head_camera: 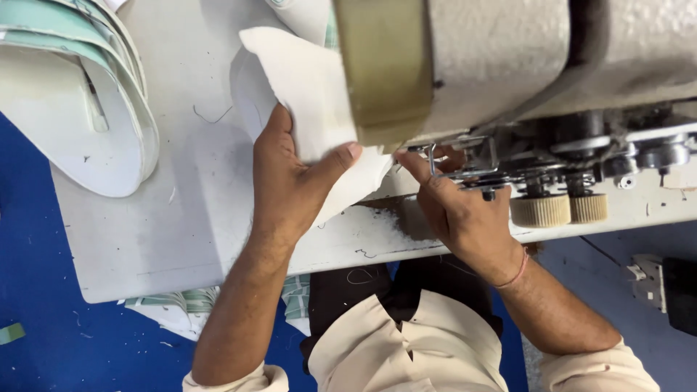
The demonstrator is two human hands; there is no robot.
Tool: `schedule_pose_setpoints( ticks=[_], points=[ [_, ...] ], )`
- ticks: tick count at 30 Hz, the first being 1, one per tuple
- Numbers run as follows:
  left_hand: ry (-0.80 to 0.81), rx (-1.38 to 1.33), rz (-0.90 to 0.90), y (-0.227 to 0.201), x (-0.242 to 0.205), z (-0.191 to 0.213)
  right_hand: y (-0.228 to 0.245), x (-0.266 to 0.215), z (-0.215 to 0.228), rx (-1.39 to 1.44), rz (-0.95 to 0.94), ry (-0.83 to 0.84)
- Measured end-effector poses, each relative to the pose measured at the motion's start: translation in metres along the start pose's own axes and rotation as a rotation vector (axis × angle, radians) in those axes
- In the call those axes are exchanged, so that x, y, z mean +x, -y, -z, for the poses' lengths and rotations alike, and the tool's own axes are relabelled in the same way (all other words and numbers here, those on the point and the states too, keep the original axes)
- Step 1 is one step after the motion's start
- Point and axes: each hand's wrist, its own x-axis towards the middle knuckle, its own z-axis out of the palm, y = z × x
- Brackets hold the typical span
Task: The person handles a white slipper with teal and orange accents, turning it over and adjusting the fabric lining. They then place the slipper under the needle of a sewing machine and guide it through to stitch the edges.
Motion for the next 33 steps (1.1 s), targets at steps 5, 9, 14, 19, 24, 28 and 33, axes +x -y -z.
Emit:
schedule_pose_setpoints(
  ticks=[5,9,14,19,24,28,33],
  points=[
    [0.03,0.061,-0.047,-0.015,0.0,0.011,0.004,0.006,0.014,0.144,0.219,-0.233],
    [0.037,0.021,0.04,0.0,0.003,0.014,0.003,0.009,0.011,0.109,0.304,-0.256],
    [0.079,0.088,-0.111,-0.015,-0.003,0.018,0.002,0.011,0.015,0.023,0.212,-0.032],
    [0.081,0.001,-0.06,0.009,-0.005,0.015,-0.005,0.005,0.003,-0.159,0.198,-0.041],
    [0.081,-0.071,-0.094,0.006,-0.001,0.009,-0.006,0.012,0.007,-0.102,0.298,-0.229],
    [0.019,-0.05,-0.037,0.001,-0.009,0.003,-0.003,0.007,0.005,-0.03,0.226,-0.176],
    [-0.101,0.036,-0.159,0.003,-0.022,-0.021,-0.022,-0.001,0.0,0.099,0.201,-0.182]
  ],
)
